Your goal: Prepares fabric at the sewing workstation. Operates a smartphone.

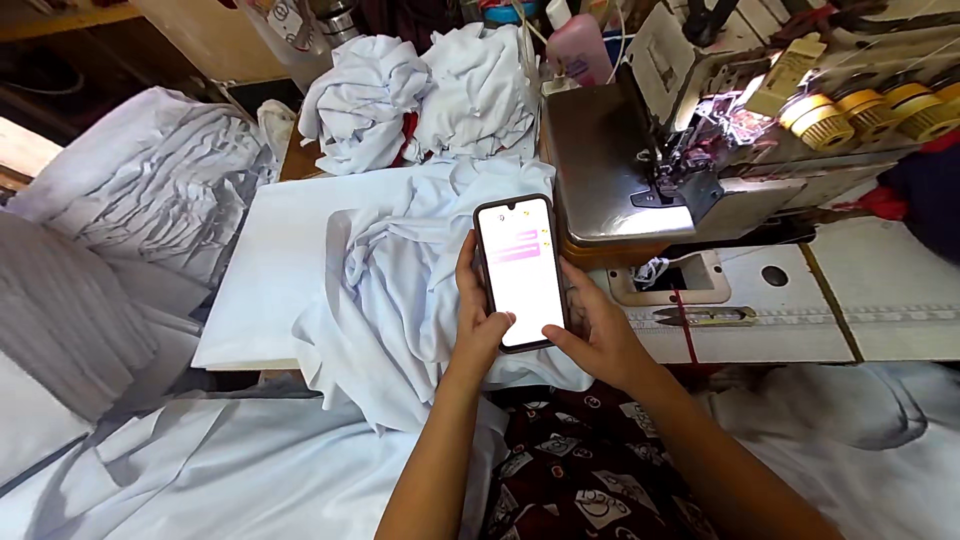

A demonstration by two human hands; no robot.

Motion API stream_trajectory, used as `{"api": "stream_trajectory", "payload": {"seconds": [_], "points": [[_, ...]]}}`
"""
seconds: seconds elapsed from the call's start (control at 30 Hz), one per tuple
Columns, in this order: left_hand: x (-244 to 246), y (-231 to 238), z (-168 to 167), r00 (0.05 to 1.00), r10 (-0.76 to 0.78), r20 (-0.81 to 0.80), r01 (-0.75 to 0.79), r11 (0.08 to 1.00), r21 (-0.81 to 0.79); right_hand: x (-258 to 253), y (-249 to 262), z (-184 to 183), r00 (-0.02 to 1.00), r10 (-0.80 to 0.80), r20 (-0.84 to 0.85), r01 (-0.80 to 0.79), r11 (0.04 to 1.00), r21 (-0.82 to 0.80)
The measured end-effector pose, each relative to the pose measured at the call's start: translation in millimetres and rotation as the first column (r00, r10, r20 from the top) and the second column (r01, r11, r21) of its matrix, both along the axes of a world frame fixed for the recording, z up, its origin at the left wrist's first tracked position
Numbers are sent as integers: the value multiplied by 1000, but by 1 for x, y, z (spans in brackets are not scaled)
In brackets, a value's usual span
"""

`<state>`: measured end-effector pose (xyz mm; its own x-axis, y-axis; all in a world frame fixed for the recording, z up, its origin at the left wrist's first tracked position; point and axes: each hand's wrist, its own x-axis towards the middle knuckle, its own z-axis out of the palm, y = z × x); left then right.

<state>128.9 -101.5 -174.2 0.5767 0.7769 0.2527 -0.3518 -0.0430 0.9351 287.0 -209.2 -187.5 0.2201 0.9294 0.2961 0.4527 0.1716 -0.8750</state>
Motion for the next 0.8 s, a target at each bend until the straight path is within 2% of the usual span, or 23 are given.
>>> {"api": "stream_trajectory", "payload": {"seconds": [0.2, 0.33, 0.47, 0.63, 0.8], "points": [[-1, 0, -1, 1000, 0, 14, 0, 1000, 8, 0, 0, 1, 1000, -8, -1, 8, 1000, -15], [-1, 0, -4, 999, 50, -12, -49, 994, 97, 1, 1, 0, 1000, 1, -24, -2, 1000, -15], [0, 0, 0, 1000, -1, 18, 1, 1000, 17, 3, 2, 2, 998, 27, -54, -29, 999, -38], [0, 0, 0, 1000, 11, 10, -11, 1000, 15, 10, 2, 5, 982, 132, -138, -143, 987, -76], [-1, 0, -1, 1000, -8, 19, 8, 1000, 4, 13, 2, 5, 972, 164, -166, -179, 981, -79]]}}
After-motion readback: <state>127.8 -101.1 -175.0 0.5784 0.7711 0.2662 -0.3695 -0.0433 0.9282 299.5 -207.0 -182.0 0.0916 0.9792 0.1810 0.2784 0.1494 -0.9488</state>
